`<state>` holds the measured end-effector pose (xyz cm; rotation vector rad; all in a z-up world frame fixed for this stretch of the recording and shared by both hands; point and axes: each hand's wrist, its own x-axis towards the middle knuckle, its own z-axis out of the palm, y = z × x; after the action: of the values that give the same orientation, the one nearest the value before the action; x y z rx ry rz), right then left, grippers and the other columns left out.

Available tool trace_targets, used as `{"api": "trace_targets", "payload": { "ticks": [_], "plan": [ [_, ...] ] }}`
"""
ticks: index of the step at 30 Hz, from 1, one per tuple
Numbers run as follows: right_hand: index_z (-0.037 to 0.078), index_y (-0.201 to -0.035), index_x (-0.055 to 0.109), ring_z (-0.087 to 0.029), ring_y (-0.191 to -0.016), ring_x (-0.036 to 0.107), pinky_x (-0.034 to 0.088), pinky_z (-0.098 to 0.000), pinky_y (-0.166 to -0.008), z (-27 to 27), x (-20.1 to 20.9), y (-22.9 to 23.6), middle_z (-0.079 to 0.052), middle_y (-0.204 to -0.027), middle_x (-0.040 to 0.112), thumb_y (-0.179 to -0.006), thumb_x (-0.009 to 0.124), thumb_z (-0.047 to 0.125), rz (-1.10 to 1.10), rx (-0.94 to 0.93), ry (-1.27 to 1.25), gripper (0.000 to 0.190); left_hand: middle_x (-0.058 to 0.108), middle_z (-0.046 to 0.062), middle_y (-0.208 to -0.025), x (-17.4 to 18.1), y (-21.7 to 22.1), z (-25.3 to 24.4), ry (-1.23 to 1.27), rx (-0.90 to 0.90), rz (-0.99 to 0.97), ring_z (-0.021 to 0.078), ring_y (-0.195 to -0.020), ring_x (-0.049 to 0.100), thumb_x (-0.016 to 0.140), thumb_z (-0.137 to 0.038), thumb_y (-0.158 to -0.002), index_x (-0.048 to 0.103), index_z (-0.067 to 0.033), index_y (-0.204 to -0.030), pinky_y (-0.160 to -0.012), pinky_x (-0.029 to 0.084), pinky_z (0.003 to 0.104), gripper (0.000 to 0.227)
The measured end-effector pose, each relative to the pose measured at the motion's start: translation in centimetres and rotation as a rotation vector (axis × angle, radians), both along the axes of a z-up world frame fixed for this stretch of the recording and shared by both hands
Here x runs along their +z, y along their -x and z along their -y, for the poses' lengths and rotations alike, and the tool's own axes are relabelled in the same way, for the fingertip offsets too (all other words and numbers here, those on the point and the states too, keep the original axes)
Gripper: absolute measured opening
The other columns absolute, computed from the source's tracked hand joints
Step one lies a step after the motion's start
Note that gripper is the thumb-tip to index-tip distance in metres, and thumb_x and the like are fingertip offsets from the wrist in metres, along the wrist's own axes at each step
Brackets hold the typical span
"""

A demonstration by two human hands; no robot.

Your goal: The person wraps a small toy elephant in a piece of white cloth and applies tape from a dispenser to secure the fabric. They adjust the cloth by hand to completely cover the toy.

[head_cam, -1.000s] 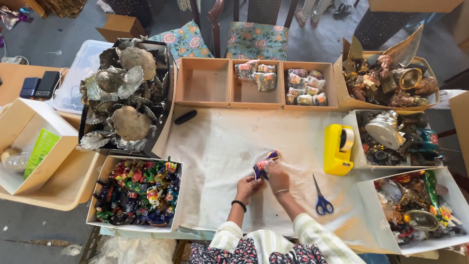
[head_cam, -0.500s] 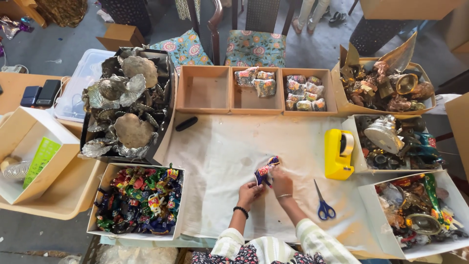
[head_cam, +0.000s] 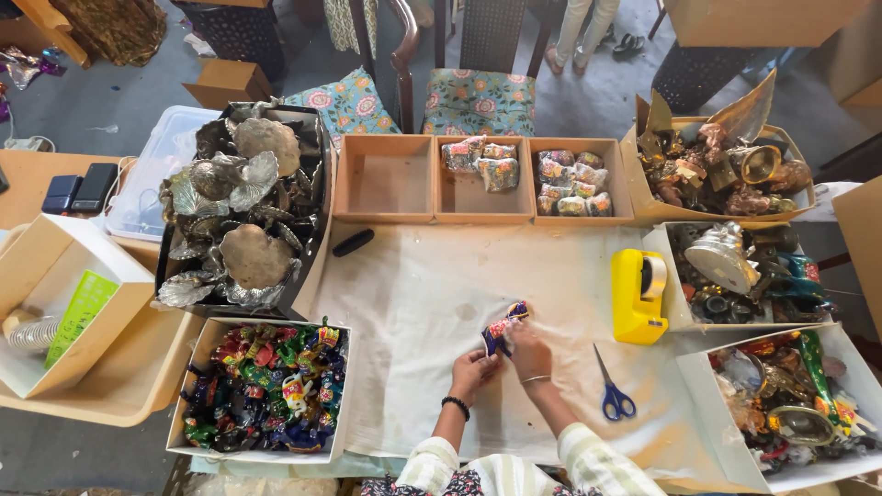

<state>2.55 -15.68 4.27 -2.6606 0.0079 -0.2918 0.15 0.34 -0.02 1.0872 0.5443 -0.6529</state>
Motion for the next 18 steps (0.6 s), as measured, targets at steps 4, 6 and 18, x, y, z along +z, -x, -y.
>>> {"api": "trace_targets", "payload": {
  "ticks": [4,6,18],
  "plan": [
    [0.012,-0.111,0.076,-0.026,-0.114,0.068,0.055,-0.0380,-0.092,-1.2,0.5,-0.3,-0.010,-0.125,0.072,-0.084,0.059,0.005,0.065,0.129,0.063,0.033,0.078,-0.001,-0.095,-0.2,0.0,-0.1,0.027,0.001,0.000,0.0098,-0.087,0.073,0.077,-0.019,-0.091,0.074,-0.0083,-0.109,-0.072,0.055,0.028,0.022],
    [0.012,-0.110,0.076,-0.025,-0.115,0.069,0.055,-0.0377,-0.093,-0.1,-0.2,-1.2,-0.009,-0.123,0.073,-0.083,0.059,0.006,0.055,0.116,0.087,0.033,0.078,-0.002,-0.095,0.3,0.1,0.0,0.005,-0.010,-0.004,0.0090,-0.087,0.073,0.077,-0.020,-0.091,0.074,-0.0096,-0.109,-0.072,0.054,0.027,0.021],
    [0.013,-0.111,0.076,-0.025,-0.115,0.069,0.056,-0.0380,-0.090,-0.4,-0.8,0.3,-0.009,-0.123,0.073,-0.087,0.058,0.010,0.035,0.119,0.049,0.030,0.077,-0.003,-0.093,-0.3,0.1,0.0,0.013,-0.008,-0.011,0.0082,-0.083,0.072,0.079,-0.021,-0.090,0.074,-0.0100,-0.109,-0.071,0.053,0.027,0.023]
  ]
}}
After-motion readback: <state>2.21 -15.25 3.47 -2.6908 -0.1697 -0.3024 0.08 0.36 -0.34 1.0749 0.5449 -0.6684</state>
